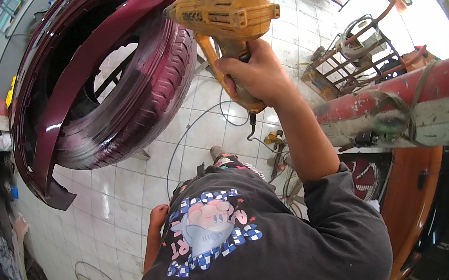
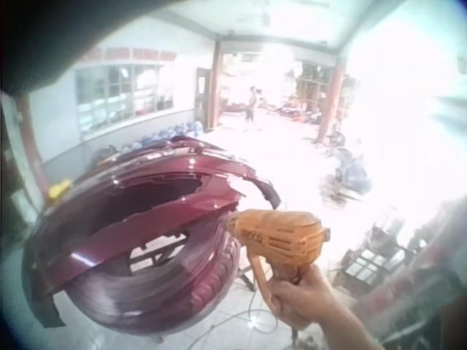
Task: The person uses a yellow heat gun to apply heat to a maroon car bumper mounted on a tire stand. The person moves the heat gun along the bumper's surface, focusing on different areas while standing in a workshop.
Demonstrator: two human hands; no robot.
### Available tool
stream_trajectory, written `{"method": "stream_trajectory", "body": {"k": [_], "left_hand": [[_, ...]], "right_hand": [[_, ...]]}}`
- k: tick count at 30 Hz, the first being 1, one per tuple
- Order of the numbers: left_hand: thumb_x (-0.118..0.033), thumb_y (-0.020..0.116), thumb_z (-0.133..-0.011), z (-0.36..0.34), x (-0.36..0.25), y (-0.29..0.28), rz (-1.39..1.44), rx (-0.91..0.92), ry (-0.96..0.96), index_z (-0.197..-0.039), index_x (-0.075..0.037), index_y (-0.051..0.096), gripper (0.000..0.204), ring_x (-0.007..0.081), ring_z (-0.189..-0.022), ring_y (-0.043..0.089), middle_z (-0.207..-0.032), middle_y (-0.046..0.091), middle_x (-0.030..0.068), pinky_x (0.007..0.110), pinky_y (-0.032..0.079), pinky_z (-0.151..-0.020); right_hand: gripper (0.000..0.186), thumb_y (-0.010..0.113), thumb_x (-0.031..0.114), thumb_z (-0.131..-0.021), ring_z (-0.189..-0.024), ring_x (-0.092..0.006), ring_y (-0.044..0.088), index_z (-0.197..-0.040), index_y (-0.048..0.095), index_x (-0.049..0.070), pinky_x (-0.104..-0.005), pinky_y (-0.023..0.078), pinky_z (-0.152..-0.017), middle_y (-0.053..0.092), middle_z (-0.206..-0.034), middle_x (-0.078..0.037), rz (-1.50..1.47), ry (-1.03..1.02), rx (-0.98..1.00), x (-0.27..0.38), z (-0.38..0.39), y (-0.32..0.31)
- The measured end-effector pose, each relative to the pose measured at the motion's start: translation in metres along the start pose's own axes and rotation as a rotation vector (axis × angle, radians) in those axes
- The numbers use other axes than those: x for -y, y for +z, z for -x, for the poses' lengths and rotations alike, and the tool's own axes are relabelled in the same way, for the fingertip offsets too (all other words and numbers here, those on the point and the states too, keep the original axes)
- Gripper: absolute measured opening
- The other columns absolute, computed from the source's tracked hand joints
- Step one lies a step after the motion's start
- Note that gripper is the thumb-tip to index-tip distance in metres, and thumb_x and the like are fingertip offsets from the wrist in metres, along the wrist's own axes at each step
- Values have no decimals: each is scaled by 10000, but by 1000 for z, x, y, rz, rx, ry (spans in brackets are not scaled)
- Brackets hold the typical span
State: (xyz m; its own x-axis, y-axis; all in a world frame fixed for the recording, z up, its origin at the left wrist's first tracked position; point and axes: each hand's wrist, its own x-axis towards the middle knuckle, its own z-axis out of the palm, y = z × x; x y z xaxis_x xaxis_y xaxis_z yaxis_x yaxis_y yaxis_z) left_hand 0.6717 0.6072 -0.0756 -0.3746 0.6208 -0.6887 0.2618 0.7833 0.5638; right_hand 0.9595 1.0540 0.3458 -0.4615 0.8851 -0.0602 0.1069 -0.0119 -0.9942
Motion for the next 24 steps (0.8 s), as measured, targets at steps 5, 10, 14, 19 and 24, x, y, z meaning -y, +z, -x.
{"method": "stream_trajectory", "body": {"k": [5,10,14,19,24], "left_hand": [[-297,641,-923,12,-10,22,32,-31,-101,-1090,-38,734,322,203,-835,713,-903,750,115,322,537,-784],[-303,618,-929,25,21,51,45,-45,-143,-1099,-47,736,330,239,-898,719,-955,749,137,349,539,-816],[-294,619,-922,24,30,65,96,-34,-167,-1106,-40,734,334,263,-945,719,-979,750,149,372,540,-840],[-278,617,-924,20,-33,56,78,-24,-143,-1083,-17,732,327,222,-870,727,-945,751,140,350,547,-802],[-281,616,-932,19,-53,58,44,-46,-94,-1064,-1,732,330,194,-779,714,-878,748,122,339,545,-741]], "right_hand": [[427,661,2,-809,-519,-124,549,-1223,559,-16,-274,466,-496,587,-776,-53,-62,-11,102,-6,-22,-15],[450,657,4,-816,-520,-122,548,-1252,552,-31,-268,458,-500,581,-770,-51,-95,-10,153,-7,-35,-30],[398,641,-13,-830,-518,-109,562,-1214,546,-51,-261,447,-494,600,-745,-51,-92,-7,171,-6,-39,-35],[447,636,-17,-823,-525,-117,549,-1258,538,-53,-262,450,-489,577,-754,-51,-74,12,224,-6,-37,-35],[450,627,-22,-826,-526,-119,543,-1265,531,-52,-264,452,-494,574,-756,-53,-58,25,236,-7,-42,-33]]}}
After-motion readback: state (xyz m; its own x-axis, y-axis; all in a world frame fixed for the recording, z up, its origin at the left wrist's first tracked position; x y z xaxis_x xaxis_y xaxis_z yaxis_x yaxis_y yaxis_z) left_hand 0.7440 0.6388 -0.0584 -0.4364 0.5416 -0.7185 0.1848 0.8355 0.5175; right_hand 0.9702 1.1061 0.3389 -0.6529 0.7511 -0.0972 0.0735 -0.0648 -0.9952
